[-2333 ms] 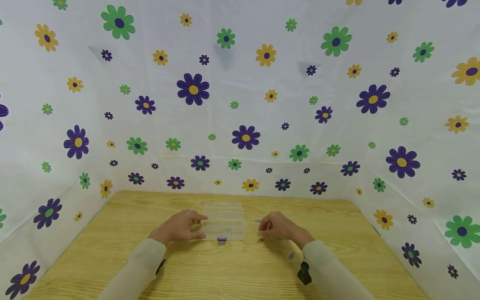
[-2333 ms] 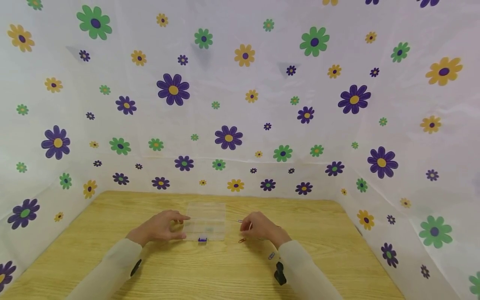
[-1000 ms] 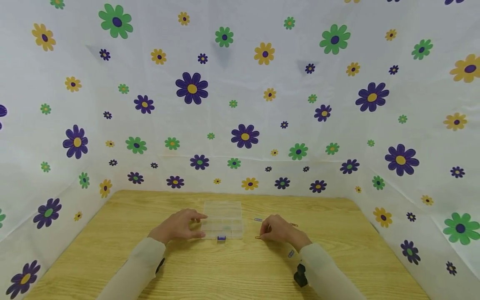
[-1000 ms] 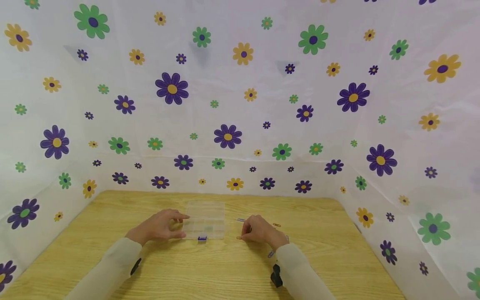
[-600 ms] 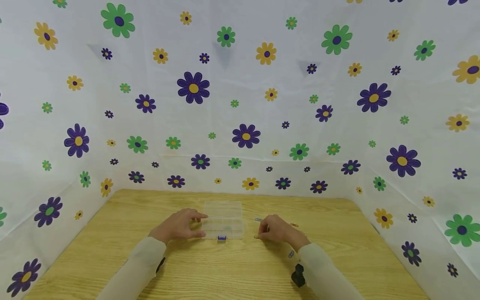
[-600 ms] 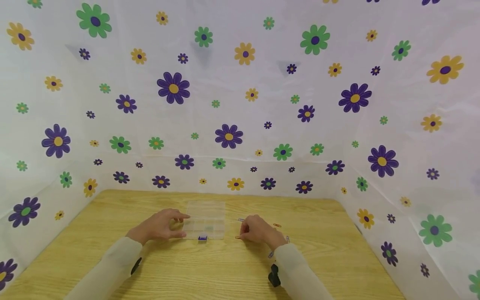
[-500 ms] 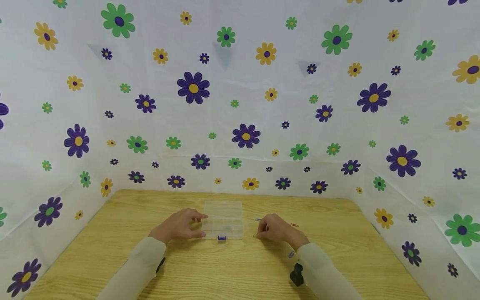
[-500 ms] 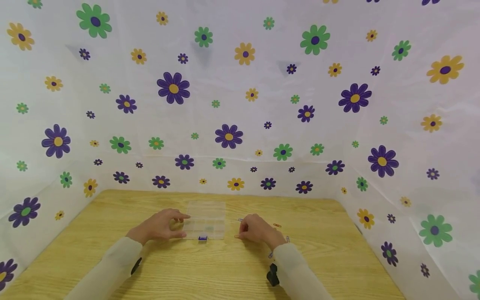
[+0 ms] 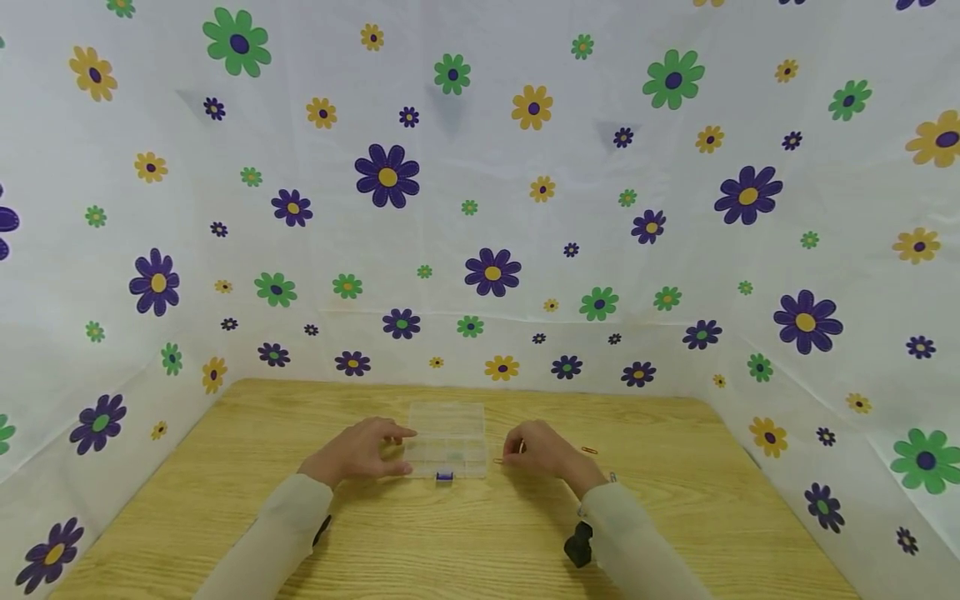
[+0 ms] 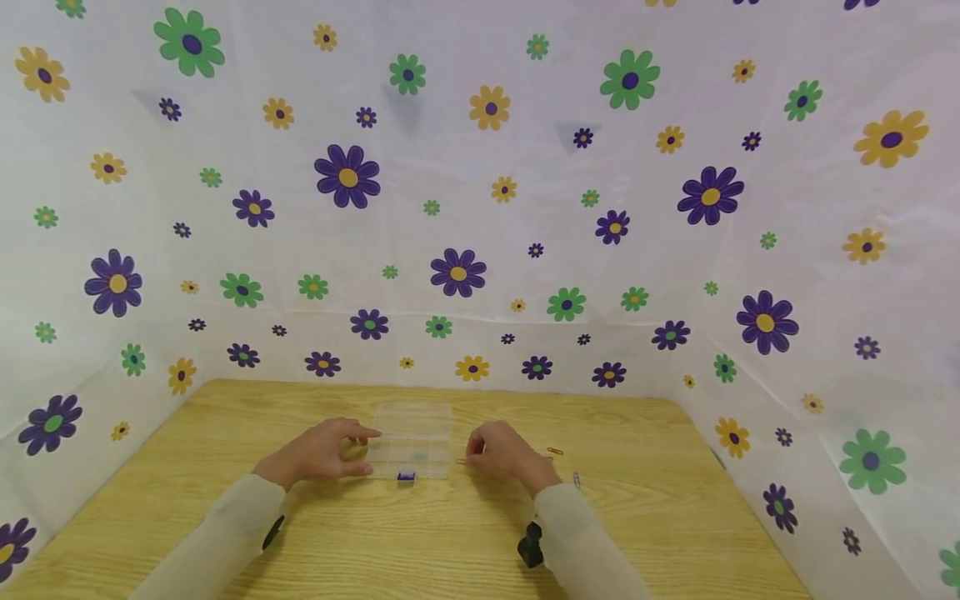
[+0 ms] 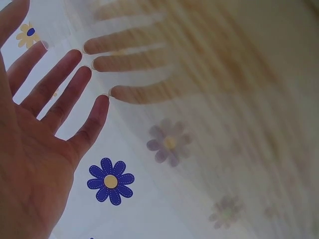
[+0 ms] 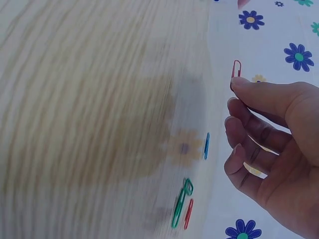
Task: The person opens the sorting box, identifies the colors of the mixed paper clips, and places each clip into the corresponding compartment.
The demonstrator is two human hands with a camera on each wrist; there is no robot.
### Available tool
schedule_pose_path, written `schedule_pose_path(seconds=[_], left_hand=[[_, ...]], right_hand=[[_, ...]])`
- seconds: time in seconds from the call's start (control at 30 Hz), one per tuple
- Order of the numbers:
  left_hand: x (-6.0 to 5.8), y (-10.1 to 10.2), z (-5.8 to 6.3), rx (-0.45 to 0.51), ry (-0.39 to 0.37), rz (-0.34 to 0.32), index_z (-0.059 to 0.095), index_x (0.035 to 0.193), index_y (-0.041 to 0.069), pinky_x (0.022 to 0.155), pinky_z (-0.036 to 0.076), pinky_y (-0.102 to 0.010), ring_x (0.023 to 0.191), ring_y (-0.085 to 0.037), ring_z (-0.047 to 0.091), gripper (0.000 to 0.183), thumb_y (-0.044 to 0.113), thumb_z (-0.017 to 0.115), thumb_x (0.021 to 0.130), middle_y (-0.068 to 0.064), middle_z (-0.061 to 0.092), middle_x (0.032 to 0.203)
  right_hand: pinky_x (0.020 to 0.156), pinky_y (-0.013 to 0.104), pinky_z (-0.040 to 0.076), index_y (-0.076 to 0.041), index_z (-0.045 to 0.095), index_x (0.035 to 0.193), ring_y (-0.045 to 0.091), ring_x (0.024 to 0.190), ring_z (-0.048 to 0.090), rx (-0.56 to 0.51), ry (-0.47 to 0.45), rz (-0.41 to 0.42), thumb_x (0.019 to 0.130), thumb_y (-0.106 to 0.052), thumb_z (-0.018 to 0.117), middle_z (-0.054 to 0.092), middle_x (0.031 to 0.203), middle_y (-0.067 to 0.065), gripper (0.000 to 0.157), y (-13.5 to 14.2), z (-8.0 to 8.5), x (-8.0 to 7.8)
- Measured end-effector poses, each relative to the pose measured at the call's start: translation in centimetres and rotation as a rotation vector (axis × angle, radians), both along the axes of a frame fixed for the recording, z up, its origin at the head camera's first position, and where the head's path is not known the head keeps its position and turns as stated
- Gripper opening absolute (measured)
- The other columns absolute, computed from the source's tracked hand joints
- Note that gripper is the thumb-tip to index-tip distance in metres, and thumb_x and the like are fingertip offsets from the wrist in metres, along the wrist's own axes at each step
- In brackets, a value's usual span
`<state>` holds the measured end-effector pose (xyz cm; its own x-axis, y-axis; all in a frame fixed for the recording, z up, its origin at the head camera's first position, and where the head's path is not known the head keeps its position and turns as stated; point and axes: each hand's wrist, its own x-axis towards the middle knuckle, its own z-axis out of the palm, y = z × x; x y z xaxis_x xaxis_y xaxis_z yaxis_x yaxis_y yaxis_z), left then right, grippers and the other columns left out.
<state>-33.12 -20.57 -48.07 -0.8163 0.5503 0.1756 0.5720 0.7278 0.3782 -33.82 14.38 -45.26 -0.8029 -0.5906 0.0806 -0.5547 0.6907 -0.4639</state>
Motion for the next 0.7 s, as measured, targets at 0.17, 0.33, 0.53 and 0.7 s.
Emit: schedule_pose_path(seconds=[0.17,0.33,0.53,0.7], left_hand=[[0.0,0.1,0.1,0.008,-0.010,-0.001,0.068,0.136,0.008,0.092,0.054,-0.050,0.102,-0.026,0.065,0.066,0.052,0.078,0.087,-0.009,0.071,0.112],[0.0,0.0,0.1,-0.001,-0.010,0.014,0.068,0.137,0.010,0.093,0.054,-0.051,0.104,-0.026,0.065,0.067,0.053,0.077,0.087,-0.008,0.071,0.113],[-0.1,0.0,0.0,0.002,-0.012,0.008,0.067,0.137,0.010,0.094,0.054,-0.053,0.105,-0.028,0.065,0.066,0.052,0.077,0.088,-0.009,0.071,0.114],[-0.2,-0.1,-0.2,-0.004,-0.019,0.013,0.067,0.138,0.011,0.095,0.053,-0.053,0.107,-0.028,0.065,0.065,0.053,0.076,0.089,-0.007,0.071,0.114]], right_hand=[[0.065,0.021,0.046,-0.008,0.077,0.084,0.006,0.069,0.052,-0.029,0.022,0.028,0.094,-0.013,0.075,0.072,0.078,0.000,0.012,-0.8,0.1,-0.1],[0.066,0.022,0.047,-0.009,0.077,0.084,0.009,0.070,0.053,-0.036,0.009,-0.013,0.094,-0.014,0.075,0.072,0.080,0.000,0.012,-1.7,0.1,-0.3],[0.064,0.021,0.045,-0.007,0.077,0.084,0.010,0.071,0.053,-0.057,-0.005,-0.040,0.094,-0.015,0.076,0.071,0.080,0.001,0.013,-2.5,0.3,-0.7],[0.063,0.020,0.045,-0.007,0.077,0.084,0.007,0.068,0.053,-0.061,0.015,-0.035,0.094,-0.016,0.076,0.072,0.079,0.001,0.014,-3.1,0.3,-1.1]])
